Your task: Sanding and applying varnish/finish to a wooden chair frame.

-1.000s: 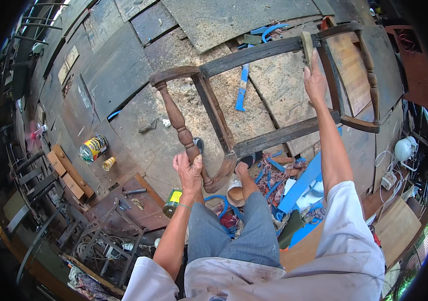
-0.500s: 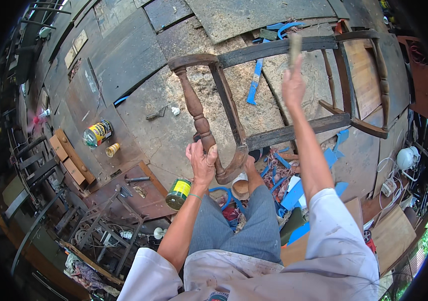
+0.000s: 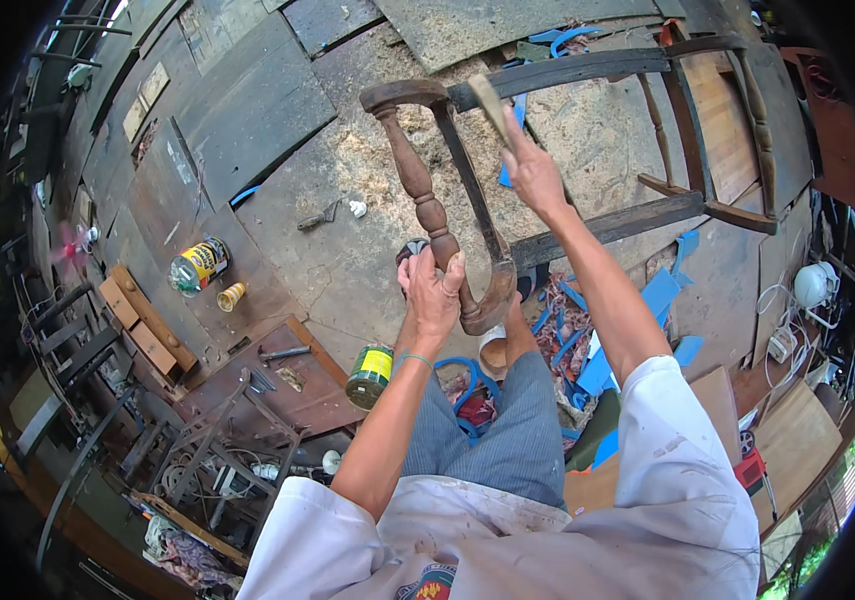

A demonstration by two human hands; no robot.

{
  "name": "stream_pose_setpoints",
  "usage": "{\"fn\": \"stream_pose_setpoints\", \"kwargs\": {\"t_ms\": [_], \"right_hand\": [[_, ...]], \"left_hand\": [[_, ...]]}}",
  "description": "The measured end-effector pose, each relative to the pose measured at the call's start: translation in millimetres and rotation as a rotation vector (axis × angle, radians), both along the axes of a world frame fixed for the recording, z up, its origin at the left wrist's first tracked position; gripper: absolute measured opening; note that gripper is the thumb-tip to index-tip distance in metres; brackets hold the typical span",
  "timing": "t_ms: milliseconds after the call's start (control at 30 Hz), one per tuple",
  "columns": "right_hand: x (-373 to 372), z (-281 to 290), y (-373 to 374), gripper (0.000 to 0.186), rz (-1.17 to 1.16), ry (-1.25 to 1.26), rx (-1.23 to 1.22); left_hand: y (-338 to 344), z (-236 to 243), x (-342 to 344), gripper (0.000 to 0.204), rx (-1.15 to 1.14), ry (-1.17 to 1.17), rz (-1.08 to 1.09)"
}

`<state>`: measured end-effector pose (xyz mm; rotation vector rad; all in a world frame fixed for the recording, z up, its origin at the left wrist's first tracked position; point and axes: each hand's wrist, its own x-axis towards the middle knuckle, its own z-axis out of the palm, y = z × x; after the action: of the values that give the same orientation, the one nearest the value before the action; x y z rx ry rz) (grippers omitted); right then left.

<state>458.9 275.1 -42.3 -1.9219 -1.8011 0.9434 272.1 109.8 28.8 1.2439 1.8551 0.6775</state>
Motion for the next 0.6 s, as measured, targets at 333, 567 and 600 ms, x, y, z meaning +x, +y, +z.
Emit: {"fn": "stream_pose_setpoints", "kwargs": {"t_ms": [333,567,600], "right_hand": [[118.4,95.5,-117.0,0.066,-0.394,-0.215,0.089],[88.1,127.4,-330.9,0.069,-0.704,-0.201,-0.216],[77.0,127.2,-356.6,0.069,-0.727,-0.2,-0.231]], "left_hand": [[13.2,-2.4,-10.6,0.038,-0.096,-0.365,-0.001],[19.8,1.4,-17.9,0.04,-0.189,-0.395,0.058],[20.6,-1.3,-22.5,0.04,-0.172,-0.411,0.045]]}}
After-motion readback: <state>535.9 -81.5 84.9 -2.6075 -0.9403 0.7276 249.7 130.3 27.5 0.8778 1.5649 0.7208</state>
